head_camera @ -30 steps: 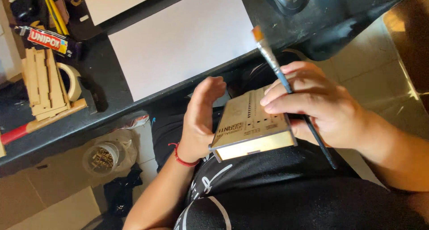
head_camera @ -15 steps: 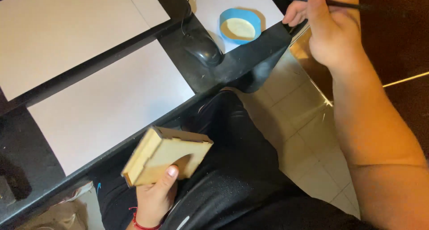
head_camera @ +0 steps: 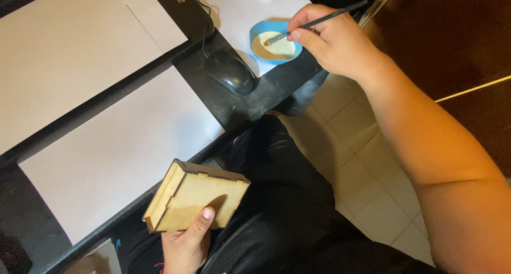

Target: A person is using a paintbrush to apply light-colored paint to the exterior of a small, laser-cut wooden box.

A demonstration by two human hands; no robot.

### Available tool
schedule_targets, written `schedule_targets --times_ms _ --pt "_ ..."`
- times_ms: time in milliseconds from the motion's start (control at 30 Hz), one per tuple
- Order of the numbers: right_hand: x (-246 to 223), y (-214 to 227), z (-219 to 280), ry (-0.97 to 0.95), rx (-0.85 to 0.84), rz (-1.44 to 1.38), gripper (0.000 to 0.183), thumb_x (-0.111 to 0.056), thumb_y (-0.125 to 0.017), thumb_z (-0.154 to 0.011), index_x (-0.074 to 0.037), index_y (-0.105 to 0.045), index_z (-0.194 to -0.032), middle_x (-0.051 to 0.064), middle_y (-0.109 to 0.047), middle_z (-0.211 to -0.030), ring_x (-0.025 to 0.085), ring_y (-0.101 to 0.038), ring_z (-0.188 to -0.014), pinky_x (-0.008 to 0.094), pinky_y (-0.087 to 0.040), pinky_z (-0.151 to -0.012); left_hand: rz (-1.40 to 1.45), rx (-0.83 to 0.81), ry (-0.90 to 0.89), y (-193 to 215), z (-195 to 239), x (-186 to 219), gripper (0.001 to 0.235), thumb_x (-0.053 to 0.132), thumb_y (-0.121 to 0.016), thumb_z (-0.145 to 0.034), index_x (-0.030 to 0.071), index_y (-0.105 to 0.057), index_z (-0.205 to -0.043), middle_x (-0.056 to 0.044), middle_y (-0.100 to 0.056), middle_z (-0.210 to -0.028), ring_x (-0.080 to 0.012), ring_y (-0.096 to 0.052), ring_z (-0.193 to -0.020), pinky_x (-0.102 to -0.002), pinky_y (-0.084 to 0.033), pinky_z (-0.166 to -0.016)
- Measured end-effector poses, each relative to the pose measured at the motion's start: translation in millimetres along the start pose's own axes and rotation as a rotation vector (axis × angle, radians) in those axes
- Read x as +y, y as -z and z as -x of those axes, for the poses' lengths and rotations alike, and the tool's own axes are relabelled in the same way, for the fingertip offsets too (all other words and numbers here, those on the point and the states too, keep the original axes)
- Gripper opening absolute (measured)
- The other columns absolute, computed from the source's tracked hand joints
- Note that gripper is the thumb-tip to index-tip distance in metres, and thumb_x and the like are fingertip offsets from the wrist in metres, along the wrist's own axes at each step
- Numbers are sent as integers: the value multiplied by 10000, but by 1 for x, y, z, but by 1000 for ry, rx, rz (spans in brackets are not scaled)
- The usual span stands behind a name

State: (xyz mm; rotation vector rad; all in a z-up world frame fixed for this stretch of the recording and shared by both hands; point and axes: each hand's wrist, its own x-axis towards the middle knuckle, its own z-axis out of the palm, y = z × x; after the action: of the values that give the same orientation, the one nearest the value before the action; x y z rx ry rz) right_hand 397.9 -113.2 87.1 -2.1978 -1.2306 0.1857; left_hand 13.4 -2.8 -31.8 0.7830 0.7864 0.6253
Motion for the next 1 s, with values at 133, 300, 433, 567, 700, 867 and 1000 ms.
schedule_targets --times_ms 133,300,433,567,700,867,1000 --pt "2 4 -7 26 -68 10 153 -161 -547 -1058 -126 -668 -1145 -13 -604 -901 129 -496 -755 292 -373 -672 -43 63 36 -7 -3 3 616 -22 -718 -668 -99 -580 -1263 -233 -669 -1224 -359 -650 -1105 -507 -538 -1002" --pt "18 9 -13 66 -143 -78 166 -73 -553 -1024 -70 -634 -1168 64 -670 -1118 170 -610 -984 306 -467 -823 -226 -66 -28 -7 -2 7 554 15 -750 -704 -57 -622 -1238 -195 -707 -1203 -304 -687 -1077 -438 -561 -989" --pt "16 21 -16 -31 -139 -145 173 3 -530 -977 -52 -577 -1134 57 -723 -1070 129 -640 -924 290 -491 -831 -606 -348 -139 -23 -5 27 512 198 -805 -738 36 -671 -1204 -100 -702 -1187 -204 -711 -1075 -313 -568 -955" --pt "16 24 -10 28 -120 -289 59 23 -522 -1070 -9 -553 -1109 144 -700 -1004 202 -708 -985 279 -540 -913 -639 -354 -27 -32 -8 31 680 225 -833 -680 42 -602 -1294 -98 -727 -1231 -216 -709 -1128 -306 -579 -955" --pt "20 16 -1 53 -46 -17 46 -88 -670 -1032 -70 -670 -1074 33 -687 -846 124 -611 -726 269 -446 -634 -682 -269 86 -35 -9 27 659 215 -830 -666 75 -628 -1277 -83 -739 -1217 -226 -735 -1107 -322 -619 -917" --pt "25 3 3 176 15 31 45 -79 -686 -1019 -52 -712 -1044 41 -698 -896 171 -652 -776 292 -467 -682 -609 -297 25 -35 -11 25 621 174 -828 -690 40 -627 -1263 -98 -754 -1163 -206 -737 -1041 -316 -603 -925" --pt "23 -2 5 211 81 -21 40 -41 -692 -1027 -36 -693 -1067 59 -716 -986 189 -691 -848 290 -517 -748 -627 -327 -29 -37 -10 25 557 209 -801 -730 44 -635 -1236 -92 -738 -1178 -221 -732 -1072 -322 -604 -925"
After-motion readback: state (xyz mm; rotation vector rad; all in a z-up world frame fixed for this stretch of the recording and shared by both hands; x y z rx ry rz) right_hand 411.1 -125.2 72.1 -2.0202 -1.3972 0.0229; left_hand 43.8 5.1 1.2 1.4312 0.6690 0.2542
